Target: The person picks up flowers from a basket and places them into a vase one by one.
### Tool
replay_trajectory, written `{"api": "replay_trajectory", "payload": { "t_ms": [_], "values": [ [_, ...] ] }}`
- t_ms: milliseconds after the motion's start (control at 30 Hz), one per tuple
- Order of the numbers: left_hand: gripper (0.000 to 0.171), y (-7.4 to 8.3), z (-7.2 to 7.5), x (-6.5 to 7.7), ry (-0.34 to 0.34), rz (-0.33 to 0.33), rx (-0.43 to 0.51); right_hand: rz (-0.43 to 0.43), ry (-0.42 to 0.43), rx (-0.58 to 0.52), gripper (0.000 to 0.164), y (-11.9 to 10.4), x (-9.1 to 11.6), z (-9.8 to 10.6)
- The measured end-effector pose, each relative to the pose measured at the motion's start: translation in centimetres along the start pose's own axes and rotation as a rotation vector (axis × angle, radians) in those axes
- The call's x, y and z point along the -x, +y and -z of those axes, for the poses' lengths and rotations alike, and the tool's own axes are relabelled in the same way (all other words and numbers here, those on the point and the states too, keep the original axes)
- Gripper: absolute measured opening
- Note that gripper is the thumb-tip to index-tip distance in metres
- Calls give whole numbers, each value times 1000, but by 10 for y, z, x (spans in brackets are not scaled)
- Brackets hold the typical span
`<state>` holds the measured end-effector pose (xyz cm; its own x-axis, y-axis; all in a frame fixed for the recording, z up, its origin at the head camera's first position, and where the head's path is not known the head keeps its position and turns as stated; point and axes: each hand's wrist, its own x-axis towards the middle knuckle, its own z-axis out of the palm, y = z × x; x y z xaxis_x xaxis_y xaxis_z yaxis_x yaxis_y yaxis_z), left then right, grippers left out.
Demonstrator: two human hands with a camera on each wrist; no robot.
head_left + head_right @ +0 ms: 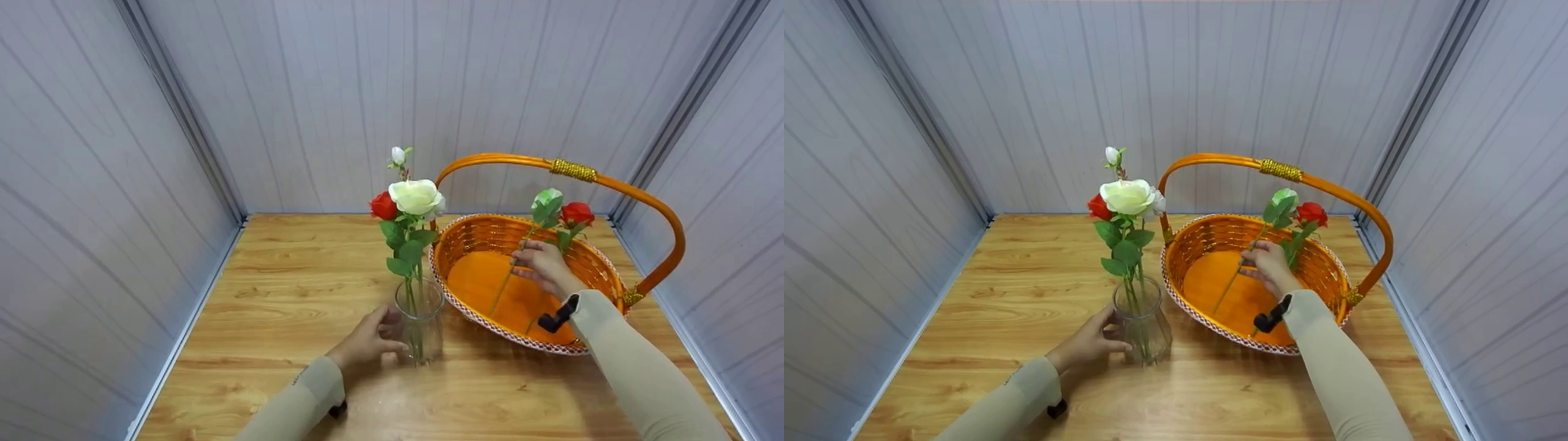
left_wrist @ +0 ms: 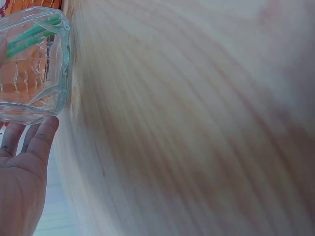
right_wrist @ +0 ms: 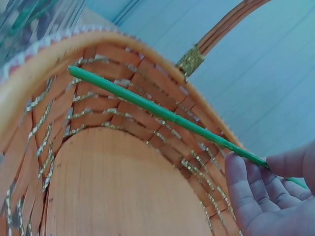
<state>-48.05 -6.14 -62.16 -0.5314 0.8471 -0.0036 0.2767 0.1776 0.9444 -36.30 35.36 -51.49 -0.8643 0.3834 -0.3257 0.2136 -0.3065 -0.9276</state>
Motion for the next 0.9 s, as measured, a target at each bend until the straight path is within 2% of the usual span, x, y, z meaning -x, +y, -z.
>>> {"api": "replay_trajectory", "payload": {
  "t_ms": [300, 600, 900],
  "values": [
    [62, -1, 1, 0, -5, 5, -14, 29, -22, 14, 28, -7, 18, -9],
    [61, 0, 0, 1, -3, -2, -10, 63, -68, 13, 29, -7, 31, -16],
    [60, 1, 0, 2, 2, -6, -13, 98, -71, 30, 31, -7, 39, -23]
  ]
}}
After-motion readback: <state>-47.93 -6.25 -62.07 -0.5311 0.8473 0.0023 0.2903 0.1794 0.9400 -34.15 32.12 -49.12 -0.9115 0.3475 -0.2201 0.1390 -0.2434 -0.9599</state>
